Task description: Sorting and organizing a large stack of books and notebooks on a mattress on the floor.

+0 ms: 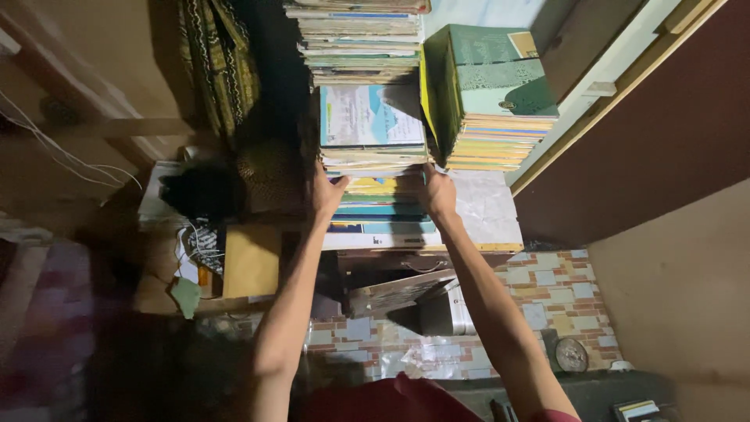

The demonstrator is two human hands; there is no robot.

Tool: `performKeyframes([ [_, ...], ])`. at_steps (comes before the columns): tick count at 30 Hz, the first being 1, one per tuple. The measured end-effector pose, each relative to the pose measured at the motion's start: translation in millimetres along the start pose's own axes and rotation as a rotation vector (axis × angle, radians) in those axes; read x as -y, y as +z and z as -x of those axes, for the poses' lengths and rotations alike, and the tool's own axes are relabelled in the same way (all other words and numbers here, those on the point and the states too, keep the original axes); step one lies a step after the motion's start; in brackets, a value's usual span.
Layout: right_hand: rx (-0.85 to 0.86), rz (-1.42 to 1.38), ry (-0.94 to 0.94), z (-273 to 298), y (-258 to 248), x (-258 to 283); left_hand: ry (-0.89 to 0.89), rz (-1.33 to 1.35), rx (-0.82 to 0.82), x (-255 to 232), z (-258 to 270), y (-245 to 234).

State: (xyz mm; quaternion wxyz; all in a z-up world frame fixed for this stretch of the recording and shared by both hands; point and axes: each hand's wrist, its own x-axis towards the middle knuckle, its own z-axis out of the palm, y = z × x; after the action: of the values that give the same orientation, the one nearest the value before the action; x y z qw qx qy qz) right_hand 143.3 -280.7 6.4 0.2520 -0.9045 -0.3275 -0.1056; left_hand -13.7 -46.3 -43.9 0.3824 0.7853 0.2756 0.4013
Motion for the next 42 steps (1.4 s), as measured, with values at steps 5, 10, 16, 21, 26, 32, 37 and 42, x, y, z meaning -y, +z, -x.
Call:
performKeyframes([
  [5,-0.035,0.047,-0.067,-7.5,4.3,-6.8,-0.165,-0.030,0.045,-23.9,-4.5,-14.3],
  [10,-0.035,0.096,0.032,1.3,4.3,4.5,-0.221,-0.023,0.100,-20.5,-10.5,-15.6],
  [16,-0.059,-0.144,-0.066,15.6,-21.6,23.0,-0.039,-0.003,0.054,-36.3,8.4,-30.0],
  [21,-0.012,-0.033,0.082,7.5,-19.4,30.8,0.006,-0.087,-0.034,-8.9,3.0,-5.7],
  [26,-0.012,-0.002,0.032,-1.7,-1.7,13.4,-0.038,-0.023,-0.008,-40.1,0.3,-27.8],
  [32,-0.056,-0.188,-0.147,-1.3,6.2,-14.2,-0.071,0.007,0.036,-24.5,-6.7,-20.8],
  [37,-0.202,-0.389,-0.045,13.0,-17.1,16.0,-0.039,0.108,-0.039,33.8,-16.5,10.5],
  [42,-0.015,-0.268,0.213,6.5,-1.0,-10.1,-0.052,-0.084,-0.059,32.6,-10.9,-0.5],
])
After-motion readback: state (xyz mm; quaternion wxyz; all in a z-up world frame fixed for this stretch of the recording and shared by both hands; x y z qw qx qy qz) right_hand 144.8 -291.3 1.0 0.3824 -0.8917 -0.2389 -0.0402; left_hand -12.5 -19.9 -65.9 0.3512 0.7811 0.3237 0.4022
